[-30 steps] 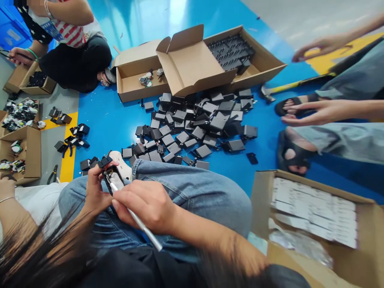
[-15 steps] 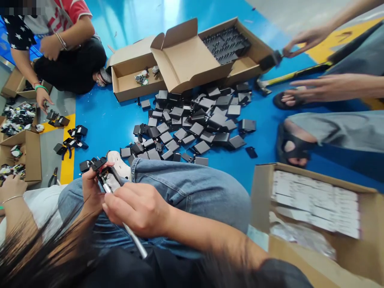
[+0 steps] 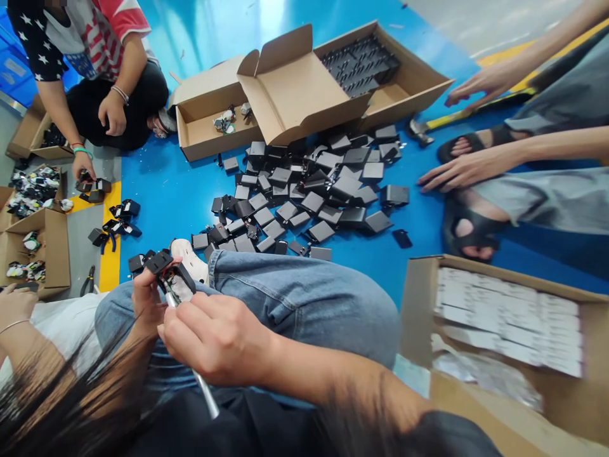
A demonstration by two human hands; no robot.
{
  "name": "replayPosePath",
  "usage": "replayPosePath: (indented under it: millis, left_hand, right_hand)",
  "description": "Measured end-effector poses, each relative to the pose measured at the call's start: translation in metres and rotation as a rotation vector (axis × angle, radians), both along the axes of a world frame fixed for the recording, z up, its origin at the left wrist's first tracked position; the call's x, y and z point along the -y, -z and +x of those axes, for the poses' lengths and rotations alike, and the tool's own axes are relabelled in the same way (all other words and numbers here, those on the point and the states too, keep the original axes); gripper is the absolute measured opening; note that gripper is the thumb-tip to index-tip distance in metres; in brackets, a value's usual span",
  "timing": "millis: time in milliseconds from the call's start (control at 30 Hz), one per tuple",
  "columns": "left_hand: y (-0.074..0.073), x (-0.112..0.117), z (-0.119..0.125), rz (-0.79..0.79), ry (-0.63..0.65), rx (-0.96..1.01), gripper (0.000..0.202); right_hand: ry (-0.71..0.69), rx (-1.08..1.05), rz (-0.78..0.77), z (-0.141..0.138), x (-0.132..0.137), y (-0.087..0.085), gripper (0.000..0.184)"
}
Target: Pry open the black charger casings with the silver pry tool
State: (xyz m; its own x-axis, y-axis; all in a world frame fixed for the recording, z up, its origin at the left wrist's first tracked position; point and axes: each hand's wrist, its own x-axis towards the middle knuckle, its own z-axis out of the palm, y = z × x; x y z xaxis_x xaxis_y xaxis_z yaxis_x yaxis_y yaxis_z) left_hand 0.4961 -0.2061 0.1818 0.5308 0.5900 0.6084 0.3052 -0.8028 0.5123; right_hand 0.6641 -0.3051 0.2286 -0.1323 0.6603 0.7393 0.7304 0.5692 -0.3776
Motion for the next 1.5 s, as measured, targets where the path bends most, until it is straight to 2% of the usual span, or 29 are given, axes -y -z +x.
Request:
replayPosePath:
  millis: [167,433,600,700,800,933,1000,1067,1133,1167,1267,1367,1433,1500]
  left_hand:
    - [-0.005,0.001,0.002,0.026,-0.012,-0.046,0.061]
    - [-0.009,-0.005,0.002,0.089,0.034,-0.096,0.060]
    - [-0.016,-0.010,0.009,0.218,0.157,-0.083,0.049]
    - [-0.014,-0.013,0.010,0.214,0.135,-0.097,0.045]
    - [-0.008,-0.016,0.006,0.134,0.049,-0.178,0.042]
    - [-0.003,-0.020,-0.002,-0.146,-0.115,-0.223,0.060]
    - [-0.004,-0.019,-0.003,-0.333,-0.107,-0.175,0.068]
    - [-0.006,-0.017,-0.002,-0.517,-0.029,-0.116,0.068]
    - [-0.008,-0.018,-0.003,-0.616,0.024,-0.086,0.065]
    - [-0.009,-0.020,-0.004,-0.613,0.009,-0.089,0.064]
    - [-0.015,-0.037,-0.023,-0.442,-0.149,-0.137,0.062]
    - [-0.020,-0.068,-0.062,-0.318,-0.328,-0.218,0.064]
    - [-0.017,-0.094,-0.093,-0.352,-0.447,-0.335,0.068]
    - [-0.006,-0.123,-0.117,-0.422,-0.556,-0.480,0.071]
  right_hand:
    - [-0.006,0.034,-0.052,0.002,0.001,-0.002,0.019]
    - [-0.011,0.036,-0.100,0.006,0.000,-0.005,0.027]
    - [-0.009,0.023,-0.107,0.005,-0.003,-0.003,0.030]
    - [-0.005,0.002,-0.107,0.007,-0.003,-0.002,0.027]
    - [-0.002,-0.104,-0.117,0.017,0.000,-0.006,0.020]
    - [0.029,-0.414,-0.160,0.039,0.001,-0.008,0.011]
    - [0.069,-0.542,-0.229,0.046,-0.006,-0.002,0.014]
    - [0.090,-0.573,-0.315,0.049,-0.016,0.008,0.023]
    - [0.091,-0.523,-0.379,0.049,-0.027,0.018,0.028]
    - [0.096,-0.483,-0.392,0.048,-0.032,0.022,0.029]
    - [0.128,-0.378,-0.389,0.047,-0.039,0.029,0.030]
    - [0.162,-0.325,-0.394,0.050,-0.040,0.034,0.030]
    - [0.167,-0.302,-0.404,0.053,-0.041,0.037,0.031]
    - [0.156,-0.277,-0.415,0.054,-0.043,0.041,0.031]
